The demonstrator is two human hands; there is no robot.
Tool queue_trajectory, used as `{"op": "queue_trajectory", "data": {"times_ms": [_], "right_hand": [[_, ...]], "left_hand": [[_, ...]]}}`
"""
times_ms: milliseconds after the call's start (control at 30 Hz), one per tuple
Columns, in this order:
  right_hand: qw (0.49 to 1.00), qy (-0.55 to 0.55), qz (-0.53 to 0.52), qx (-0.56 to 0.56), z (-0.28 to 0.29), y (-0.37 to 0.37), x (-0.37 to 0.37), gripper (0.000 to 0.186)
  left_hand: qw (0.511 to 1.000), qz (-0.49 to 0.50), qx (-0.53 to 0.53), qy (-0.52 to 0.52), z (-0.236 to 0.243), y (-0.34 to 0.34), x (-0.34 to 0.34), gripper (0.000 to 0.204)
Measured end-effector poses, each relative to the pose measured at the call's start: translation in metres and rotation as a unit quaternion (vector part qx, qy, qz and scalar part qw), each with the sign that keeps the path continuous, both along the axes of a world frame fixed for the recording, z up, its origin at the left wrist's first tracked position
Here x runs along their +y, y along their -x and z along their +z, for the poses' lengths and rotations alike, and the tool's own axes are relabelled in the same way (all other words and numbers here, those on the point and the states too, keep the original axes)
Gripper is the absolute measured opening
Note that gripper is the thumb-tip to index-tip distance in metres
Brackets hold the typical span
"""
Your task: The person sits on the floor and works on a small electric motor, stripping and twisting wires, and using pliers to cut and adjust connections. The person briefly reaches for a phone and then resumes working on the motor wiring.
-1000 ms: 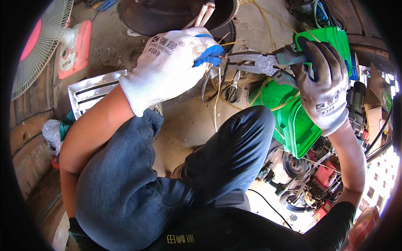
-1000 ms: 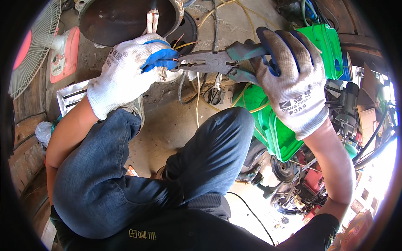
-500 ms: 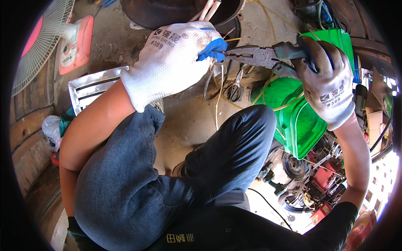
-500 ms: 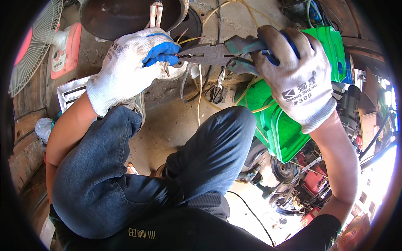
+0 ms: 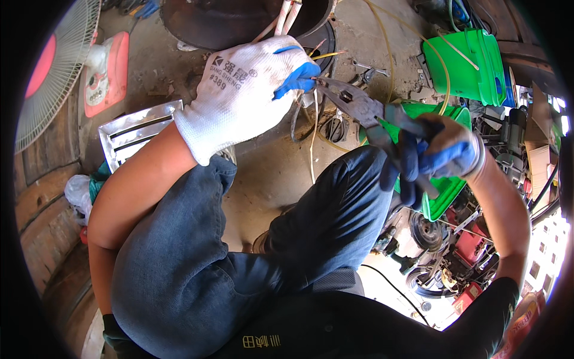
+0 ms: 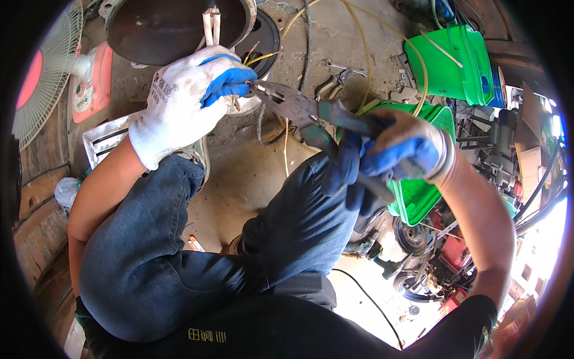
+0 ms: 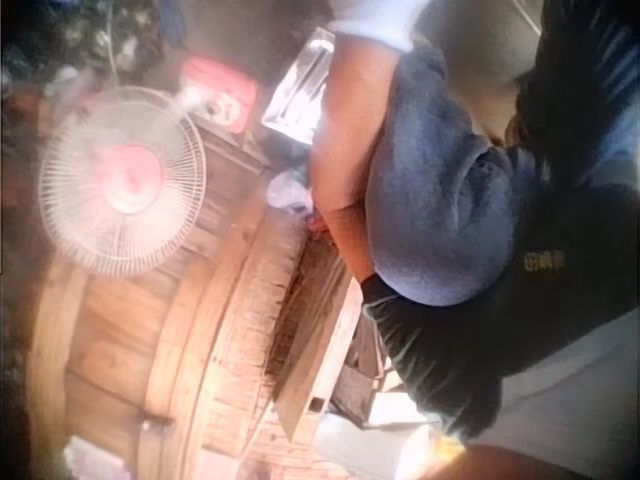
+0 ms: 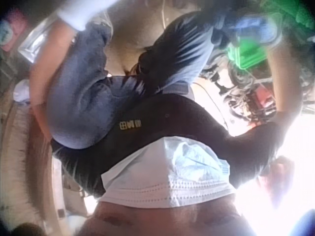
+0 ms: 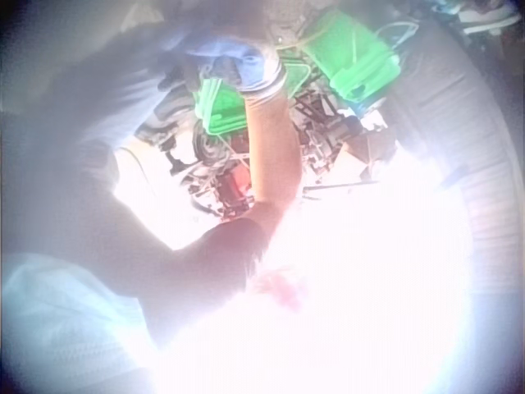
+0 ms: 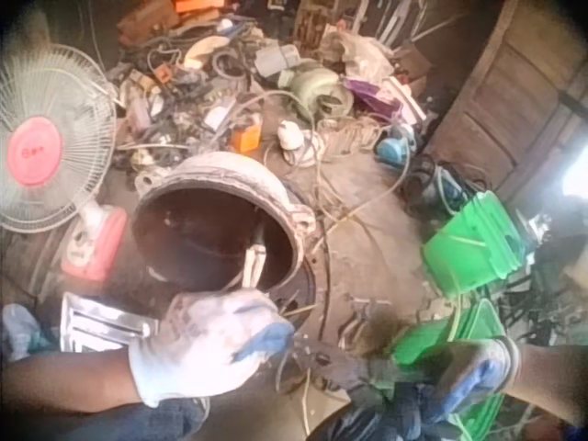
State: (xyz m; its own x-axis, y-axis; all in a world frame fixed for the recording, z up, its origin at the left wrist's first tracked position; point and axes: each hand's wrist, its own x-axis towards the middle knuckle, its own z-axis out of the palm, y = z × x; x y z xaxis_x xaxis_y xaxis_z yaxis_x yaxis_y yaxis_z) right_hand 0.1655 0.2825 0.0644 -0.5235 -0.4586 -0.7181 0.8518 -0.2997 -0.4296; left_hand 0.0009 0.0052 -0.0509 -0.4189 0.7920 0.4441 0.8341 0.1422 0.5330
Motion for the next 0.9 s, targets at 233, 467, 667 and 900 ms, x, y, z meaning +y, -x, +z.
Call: {"op": "queue_trajectory", "data": {"times_ms": [233,467,667,900], "right_hand": [[0.944,-0.318,0.028,0.089,0.004,-0.027,0.004,0.035],[0.857,-0.507,0.047,0.083,-0.125,0.017,0.042,0.029],[0.713,-0.677,0.142,0.115,-0.317,0.072,0.059,0.049],[0.687,-0.726,0.025,0.013,-0.297,0.055,0.052,0.044]], "left_hand": [[0.999,0.022,-0.019,0.045,0.014,-0.001,-0.005,0.027],[0.998,-0.002,-0.049,0.049,0.031,-0.001,-0.009,0.032],[0.995,-0.013,-0.093,0.046,0.024,0.001,-0.003,0.038],[0.998,-0.030,-0.046,0.028,0.025,0.004,-0.001,0.021]]}}
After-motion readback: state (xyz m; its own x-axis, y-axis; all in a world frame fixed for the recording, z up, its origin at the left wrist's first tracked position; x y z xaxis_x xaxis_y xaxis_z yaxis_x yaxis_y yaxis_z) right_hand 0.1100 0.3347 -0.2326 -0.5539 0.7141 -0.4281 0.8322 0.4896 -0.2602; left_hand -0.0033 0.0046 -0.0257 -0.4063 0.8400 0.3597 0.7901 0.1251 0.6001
